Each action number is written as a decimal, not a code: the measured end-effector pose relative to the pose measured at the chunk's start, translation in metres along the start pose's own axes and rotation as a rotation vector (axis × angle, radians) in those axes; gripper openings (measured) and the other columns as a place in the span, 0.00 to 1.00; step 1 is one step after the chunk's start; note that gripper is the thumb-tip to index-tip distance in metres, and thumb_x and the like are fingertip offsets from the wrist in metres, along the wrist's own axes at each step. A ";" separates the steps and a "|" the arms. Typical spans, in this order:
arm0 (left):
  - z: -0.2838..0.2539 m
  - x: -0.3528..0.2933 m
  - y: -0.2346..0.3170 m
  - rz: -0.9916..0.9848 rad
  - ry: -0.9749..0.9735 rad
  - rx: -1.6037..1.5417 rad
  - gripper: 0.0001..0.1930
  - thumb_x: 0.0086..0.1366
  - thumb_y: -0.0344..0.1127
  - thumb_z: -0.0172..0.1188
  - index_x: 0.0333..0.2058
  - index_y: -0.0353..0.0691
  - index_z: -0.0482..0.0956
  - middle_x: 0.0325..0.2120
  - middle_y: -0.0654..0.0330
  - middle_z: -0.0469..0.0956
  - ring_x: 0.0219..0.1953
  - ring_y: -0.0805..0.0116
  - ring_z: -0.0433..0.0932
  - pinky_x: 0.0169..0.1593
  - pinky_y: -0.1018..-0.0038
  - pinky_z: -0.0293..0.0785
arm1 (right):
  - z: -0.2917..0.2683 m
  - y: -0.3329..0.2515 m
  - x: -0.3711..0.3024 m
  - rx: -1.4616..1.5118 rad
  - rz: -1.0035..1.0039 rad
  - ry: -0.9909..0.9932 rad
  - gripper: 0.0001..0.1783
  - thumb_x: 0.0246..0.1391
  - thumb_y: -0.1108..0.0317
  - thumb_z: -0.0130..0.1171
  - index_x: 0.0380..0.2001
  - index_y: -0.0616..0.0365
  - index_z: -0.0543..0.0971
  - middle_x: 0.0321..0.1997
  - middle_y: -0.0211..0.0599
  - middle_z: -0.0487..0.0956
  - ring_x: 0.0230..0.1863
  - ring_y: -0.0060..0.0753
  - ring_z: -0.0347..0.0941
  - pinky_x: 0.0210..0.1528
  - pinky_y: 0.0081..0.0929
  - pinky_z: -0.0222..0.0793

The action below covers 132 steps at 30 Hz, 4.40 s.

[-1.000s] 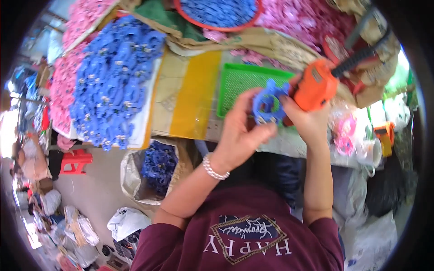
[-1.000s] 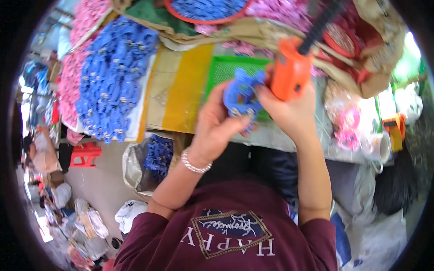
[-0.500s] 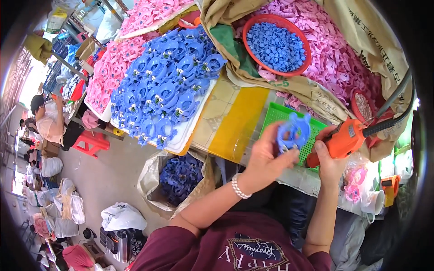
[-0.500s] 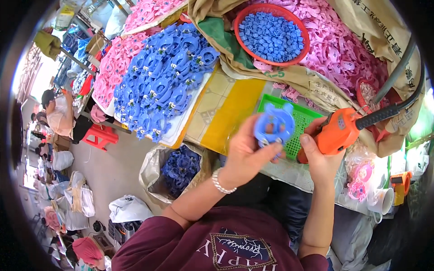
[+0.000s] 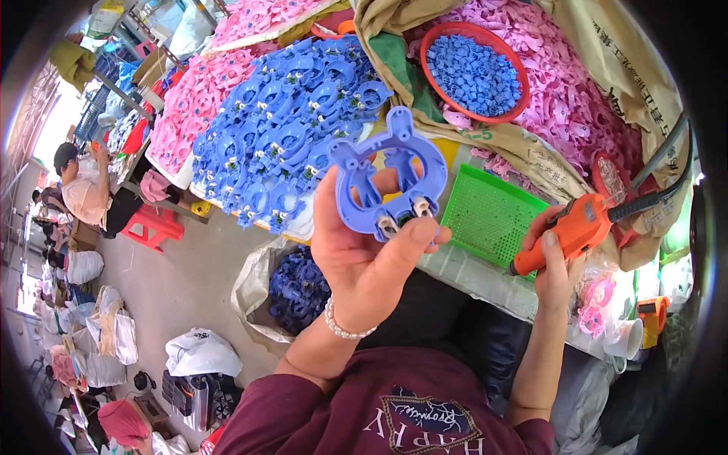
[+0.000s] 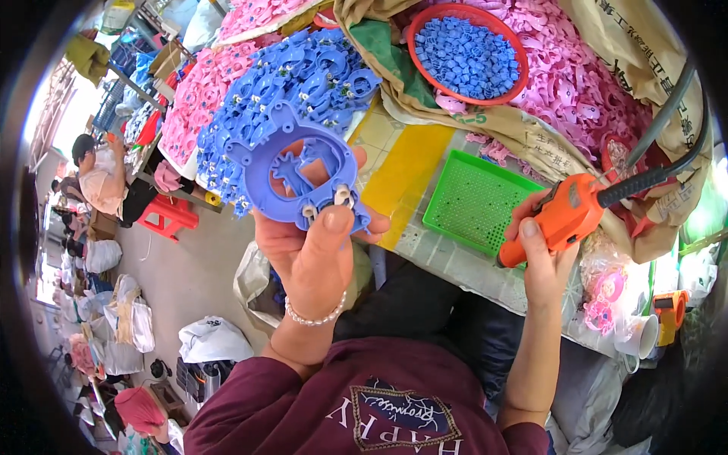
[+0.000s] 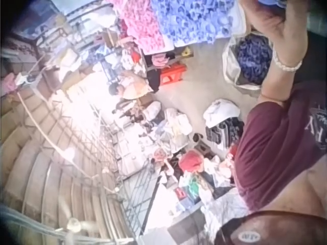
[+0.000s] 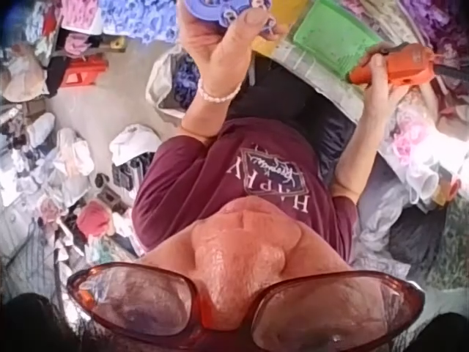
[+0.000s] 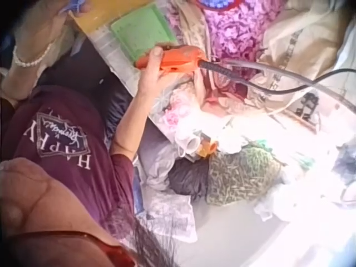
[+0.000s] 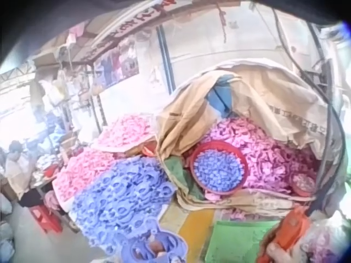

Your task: Assembling small plastic components into toy frames using a handheld insertion tool.

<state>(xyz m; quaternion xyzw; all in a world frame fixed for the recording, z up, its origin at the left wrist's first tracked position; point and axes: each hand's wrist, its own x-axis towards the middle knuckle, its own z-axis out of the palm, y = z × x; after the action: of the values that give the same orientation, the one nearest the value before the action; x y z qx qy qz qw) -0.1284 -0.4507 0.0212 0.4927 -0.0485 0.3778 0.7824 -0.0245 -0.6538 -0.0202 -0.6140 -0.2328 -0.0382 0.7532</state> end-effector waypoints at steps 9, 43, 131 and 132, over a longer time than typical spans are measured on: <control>-0.009 0.007 0.015 0.097 0.004 0.057 0.26 0.60 0.24 0.59 0.55 0.37 0.58 0.45 0.53 0.72 0.31 0.64 0.80 0.31 0.74 0.81 | 0.004 -0.008 -0.001 -0.058 0.012 0.007 0.18 0.51 0.67 0.58 0.43 0.64 0.69 0.34 0.37 0.74 0.29 0.26 0.72 0.34 0.25 0.69; -0.010 -0.025 0.084 0.038 -0.116 -0.154 0.21 0.59 0.26 0.59 0.51 0.42 0.67 0.42 0.44 0.77 0.26 0.60 0.82 0.21 0.75 0.80 | -0.003 -0.016 -0.033 0.024 0.001 0.026 0.14 0.53 0.69 0.58 0.42 0.62 0.71 0.29 0.30 0.73 0.25 0.20 0.70 0.27 0.18 0.64; -0.006 -0.062 -0.111 -1.045 -0.128 -0.131 0.25 0.57 0.21 0.57 0.51 0.33 0.58 0.37 0.57 0.73 0.29 0.69 0.79 0.29 0.78 0.78 | -0.007 -0.018 -0.009 0.232 -0.080 -0.482 0.44 0.45 0.29 0.54 0.57 0.47 0.65 0.42 0.30 0.66 0.33 0.25 0.66 0.38 0.30 0.57; -0.006 -0.063 -0.111 -1.041 -0.129 -0.128 0.24 0.57 0.21 0.57 0.52 0.34 0.58 0.37 0.57 0.74 0.29 0.69 0.79 0.29 0.78 0.79 | -0.007 -0.015 -0.010 0.234 -0.077 -0.473 0.44 0.44 0.29 0.54 0.57 0.46 0.65 0.42 0.30 0.67 0.33 0.25 0.66 0.38 0.30 0.57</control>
<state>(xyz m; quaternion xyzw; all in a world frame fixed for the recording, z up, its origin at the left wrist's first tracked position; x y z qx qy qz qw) -0.1038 -0.5054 -0.0913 0.4250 0.1318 -0.0957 0.8904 -0.0364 -0.6666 -0.0118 -0.5054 -0.4283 0.1050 0.7417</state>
